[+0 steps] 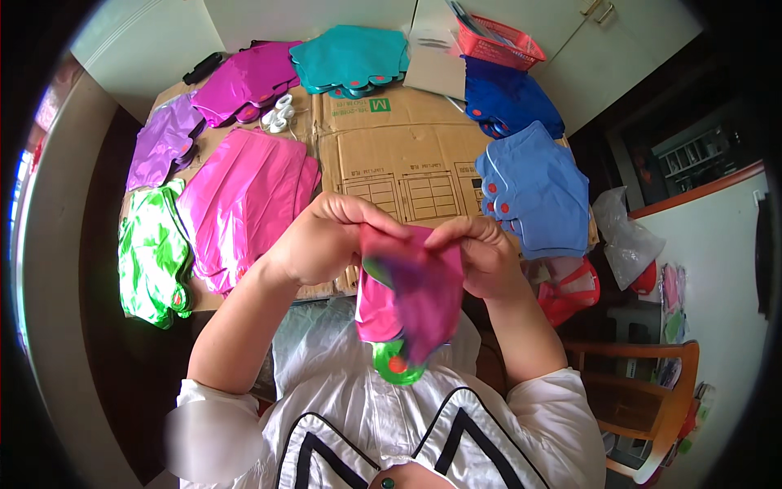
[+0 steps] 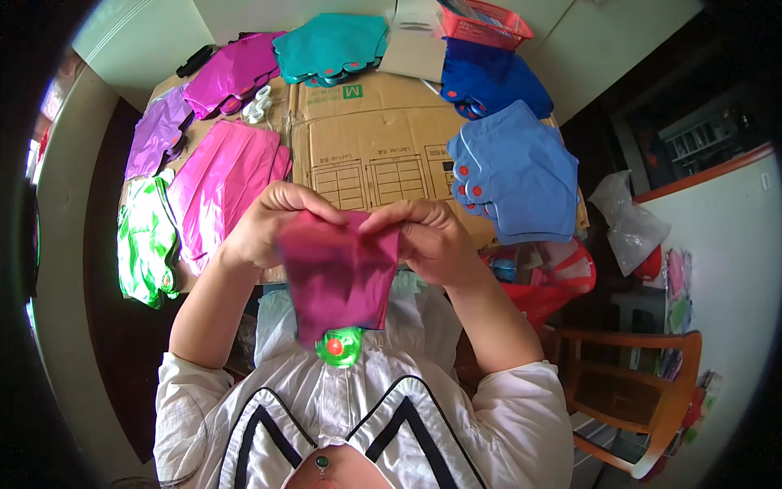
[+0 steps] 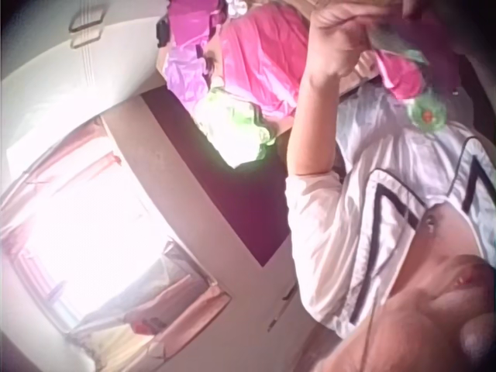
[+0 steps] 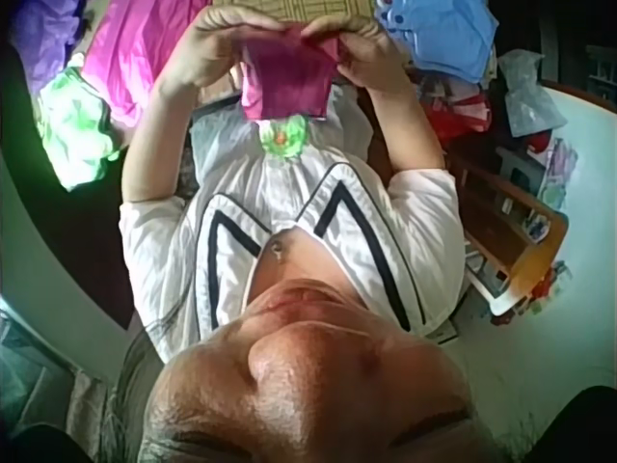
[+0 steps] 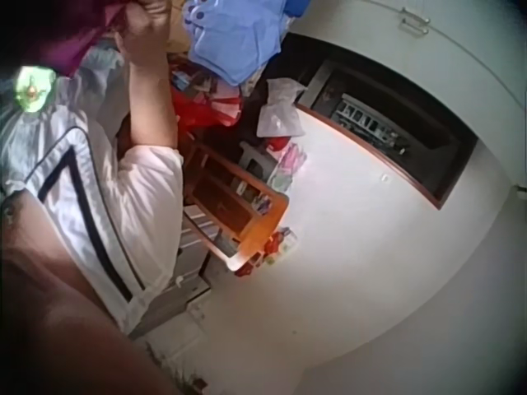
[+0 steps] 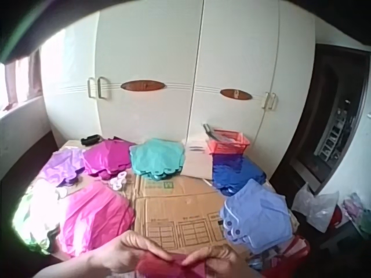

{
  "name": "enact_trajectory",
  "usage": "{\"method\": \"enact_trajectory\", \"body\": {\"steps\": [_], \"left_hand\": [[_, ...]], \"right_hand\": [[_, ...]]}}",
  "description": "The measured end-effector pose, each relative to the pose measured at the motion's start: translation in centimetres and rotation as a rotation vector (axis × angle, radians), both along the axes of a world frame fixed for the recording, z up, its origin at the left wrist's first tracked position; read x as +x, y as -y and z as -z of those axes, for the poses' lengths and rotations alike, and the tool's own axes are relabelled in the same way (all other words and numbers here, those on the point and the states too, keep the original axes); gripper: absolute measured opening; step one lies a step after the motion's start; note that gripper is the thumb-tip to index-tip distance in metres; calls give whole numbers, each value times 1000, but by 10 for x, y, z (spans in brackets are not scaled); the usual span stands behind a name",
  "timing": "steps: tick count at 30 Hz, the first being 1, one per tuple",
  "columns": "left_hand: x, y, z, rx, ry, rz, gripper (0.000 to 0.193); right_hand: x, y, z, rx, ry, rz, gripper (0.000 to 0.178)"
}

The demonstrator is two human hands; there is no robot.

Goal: Folding plastic sheets and inserting them into retail packaging.

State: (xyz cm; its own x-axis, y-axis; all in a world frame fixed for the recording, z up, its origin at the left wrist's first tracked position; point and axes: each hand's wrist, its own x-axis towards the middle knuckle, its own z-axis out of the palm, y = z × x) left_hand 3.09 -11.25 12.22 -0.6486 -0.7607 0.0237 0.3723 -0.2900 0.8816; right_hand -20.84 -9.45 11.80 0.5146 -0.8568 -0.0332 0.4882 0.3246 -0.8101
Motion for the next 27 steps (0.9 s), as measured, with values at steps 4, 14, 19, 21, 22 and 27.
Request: {"method": "enact_trajectory", "body": {"steps": [4, 14, 19, 21, 22, 27], "left_hand": [[3, 4, 5, -84, -38, 40, 23], [-10, -8, -12, 396, 47, 138, 44], [-14, -14, 0, 363, 128, 42, 33], [-12, -14, -1, 374, 133, -8, 32], [-11, -14, -5, 406, 101, -53, 31], [-11, -13, -3, 517, 37, -107, 27]], "right_hand": [[-3, 10, 5, -27, -6, -45, 29], [-9, 25, -24, -604, -491, 28, 30], [-6, 20, -15, -370, -362, 96, 39], [-15, 19, 2, -379, -279, 65, 52], [-15, 12, 4, -431, -286, 95, 58], [-9, 4, 24, -1254, -1068, 453, 72]]}}
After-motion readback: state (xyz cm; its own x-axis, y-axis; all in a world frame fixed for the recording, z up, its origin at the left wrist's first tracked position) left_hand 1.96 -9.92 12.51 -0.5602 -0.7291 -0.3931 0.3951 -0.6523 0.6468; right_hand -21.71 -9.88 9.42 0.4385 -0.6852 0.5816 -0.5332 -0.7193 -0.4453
